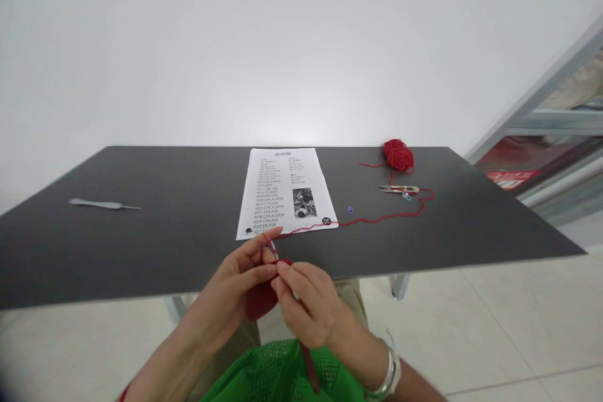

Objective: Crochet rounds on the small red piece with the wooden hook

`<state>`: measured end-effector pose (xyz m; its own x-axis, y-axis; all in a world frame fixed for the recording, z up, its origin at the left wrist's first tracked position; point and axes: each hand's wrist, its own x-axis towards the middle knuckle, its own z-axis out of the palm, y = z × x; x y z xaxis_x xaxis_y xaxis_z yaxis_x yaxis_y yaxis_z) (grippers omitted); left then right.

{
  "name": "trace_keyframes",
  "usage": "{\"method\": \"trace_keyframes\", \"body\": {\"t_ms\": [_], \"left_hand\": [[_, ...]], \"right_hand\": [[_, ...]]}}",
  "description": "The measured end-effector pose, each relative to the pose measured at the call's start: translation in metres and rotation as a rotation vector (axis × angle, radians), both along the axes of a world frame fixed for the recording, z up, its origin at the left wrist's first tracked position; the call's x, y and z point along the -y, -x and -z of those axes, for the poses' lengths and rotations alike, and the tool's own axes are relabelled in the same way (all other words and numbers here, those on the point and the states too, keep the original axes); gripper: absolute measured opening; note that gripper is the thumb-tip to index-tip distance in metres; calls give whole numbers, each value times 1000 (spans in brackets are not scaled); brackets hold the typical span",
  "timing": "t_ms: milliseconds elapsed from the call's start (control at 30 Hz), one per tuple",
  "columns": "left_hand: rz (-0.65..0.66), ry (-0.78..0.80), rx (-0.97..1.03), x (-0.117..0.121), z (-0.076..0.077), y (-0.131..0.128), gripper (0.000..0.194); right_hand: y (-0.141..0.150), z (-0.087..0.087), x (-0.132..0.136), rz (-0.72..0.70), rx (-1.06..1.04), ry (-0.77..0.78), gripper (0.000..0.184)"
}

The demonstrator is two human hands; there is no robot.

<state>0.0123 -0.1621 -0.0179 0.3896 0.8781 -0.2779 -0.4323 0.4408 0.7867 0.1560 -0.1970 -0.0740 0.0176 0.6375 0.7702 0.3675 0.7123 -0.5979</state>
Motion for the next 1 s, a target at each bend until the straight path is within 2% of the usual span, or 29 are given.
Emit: {"method": "trace_keyframes", "body": {"t_ms": [100, 233, 300, 467, 633, 733, 800, 900, 1000], "left_hand": [[55, 58, 33, -6, -1, 5, 50], [72, 37, 10, -14, -5, 14, 46], [101, 15, -7, -16, -8, 17, 45], [203, 7, -53, -17, -13, 23, 42], [280, 1, -89, -19, -14, 29, 41], [375, -1, -101, -23, -12, 33, 43], [443, 2, -115, -26, -12, 36, 43], [507, -3, -143, -28, -13, 36, 43], [475, -60, -183, -27, -16, 33, 39]], "right_hand": [[-1, -2, -5, -79, -133, -8, 28], [-1, -14, -8, -200, -491, 217, 23], [-5, -22, -6, -240, -468, 239, 21], [-21, -41, -3, -256, -216, 151, 22], [-31, -52, -5, -354, -128, 187, 17], [-36, -56, -7, -434, -102, 197, 13], [-39, -57, -9, -501, -142, 243, 14], [-41, -57, -13, -605, -312, 402, 15], [-38, -55, -18, -692, -537, 578, 8]]}}
